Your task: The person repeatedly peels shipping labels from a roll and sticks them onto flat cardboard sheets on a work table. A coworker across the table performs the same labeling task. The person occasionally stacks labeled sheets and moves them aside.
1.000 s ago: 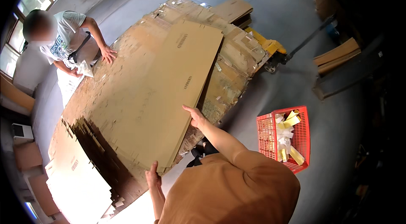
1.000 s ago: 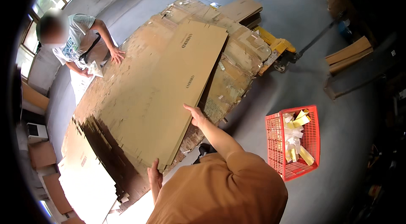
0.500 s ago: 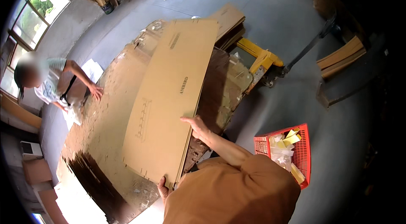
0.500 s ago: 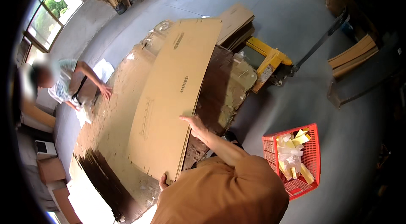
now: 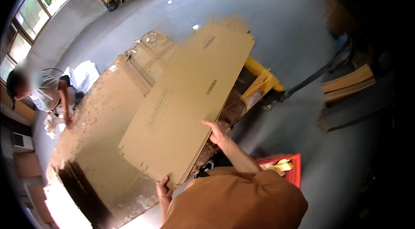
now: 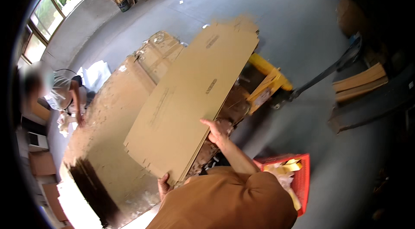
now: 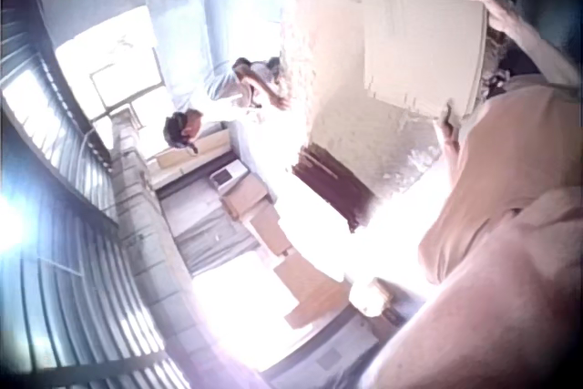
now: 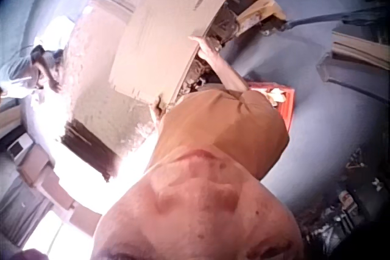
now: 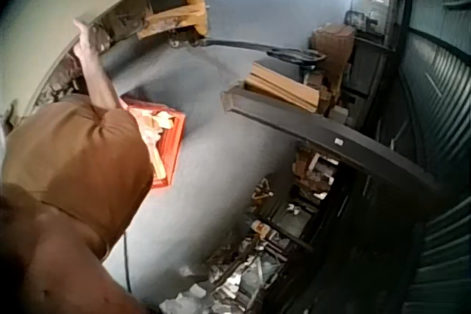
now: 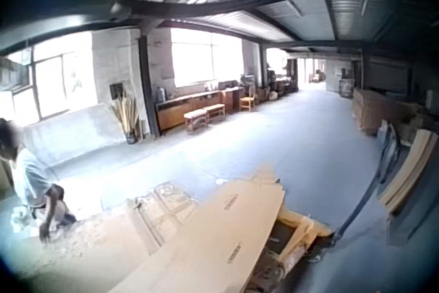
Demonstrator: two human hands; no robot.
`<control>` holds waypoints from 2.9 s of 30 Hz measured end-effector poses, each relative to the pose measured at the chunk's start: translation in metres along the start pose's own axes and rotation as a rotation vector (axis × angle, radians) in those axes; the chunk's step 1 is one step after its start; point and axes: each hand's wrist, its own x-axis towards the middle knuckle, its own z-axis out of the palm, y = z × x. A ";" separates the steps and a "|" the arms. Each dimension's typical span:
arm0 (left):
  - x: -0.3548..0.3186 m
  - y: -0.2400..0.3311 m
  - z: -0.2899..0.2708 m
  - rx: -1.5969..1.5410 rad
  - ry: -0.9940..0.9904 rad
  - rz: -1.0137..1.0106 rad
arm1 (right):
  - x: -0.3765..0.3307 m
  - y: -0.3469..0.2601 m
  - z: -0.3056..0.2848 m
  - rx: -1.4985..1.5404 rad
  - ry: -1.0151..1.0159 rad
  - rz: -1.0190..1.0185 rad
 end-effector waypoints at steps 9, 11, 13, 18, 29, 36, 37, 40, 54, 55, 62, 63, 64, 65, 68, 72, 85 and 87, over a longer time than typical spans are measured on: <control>0.053 -0.061 0.063 -0.039 0.042 -0.028 | 0.072 -0.068 -0.070 0.068 -0.048 0.114; 0.057 -0.073 0.102 -0.018 0.049 0.009 | 0.089 -0.091 -0.079 0.068 -0.042 0.113; 0.065 -0.086 0.146 0.006 0.119 0.057 | 0.107 -0.124 -0.084 0.051 -0.040 0.086; 0.114 -0.117 0.234 0.157 0.217 0.161 | 0.175 -0.225 -0.098 0.075 -0.112 0.158; 0.355 -0.016 0.414 0.485 -0.009 0.370 | 0.396 -0.344 -0.072 -0.071 -0.054 0.032; 0.324 -0.078 0.357 0.930 0.244 0.335 | 0.406 -0.282 -0.146 -0.610 -0.091 0.232; 0.295 -0.097 0.334 0.949 0.272 0.310 | 0.380 -0.256 -0.149 -0.530 -0.121 0.332; 0.208 -0.142 0.270 0.789 0.303 0.147 | 0.311 -0.193 -0.162 -0.603 -0.040 0.408; -0.117 -0.209 -0.059 -0.060 0.853 0.247 | 0.017 0.139 0.055 -1.164 -0.845 0.319; -0.143 -0.201 -0.073 -0.155 0.922 0.287 | -0.004 0.169 0.066 -1.242 -0.948 0.371; -0.262 -0.149 -0.172 -0.509 1.139 0.544 | -0.156 0.317 0.168 -1.276 -1.367 0.546; -0.267 -0.136 -0.187 -0.524 1.128 0.588 | -0.166 0.332 0.181 -1.291 -1.376 0.540; -0.272 -0.122 -0.200 -0.539 1.117 0.625 | -0.173 0.344 0.192 -1.310 -1.377 0.538; -0.277 -0.105 -0.217 -0.547 1.107 0.670 | -0.179 0.359 0.204 -1.318 -1.384 0.532; -0.294 -0.055 -0.262 -0.562 1.034 0.740 | -0.186 0.409 0.242 -1.161 -1.277 0.553; -0.321 0.030 -0.340 -0.483 1.107 0.748 | -0.191 0.492 0.315 -0.964 -1.128 0.487; -0.354 0.243 -0.562 -0.468 1.081 0.733 | -0.278 0.648 0.468 -1.042 -0.833 0.211; -0.352 0.304 -0.582 -0.399 1.015 0.776 | -0.250 0.666 0.442 -0.804 -0.792 0.211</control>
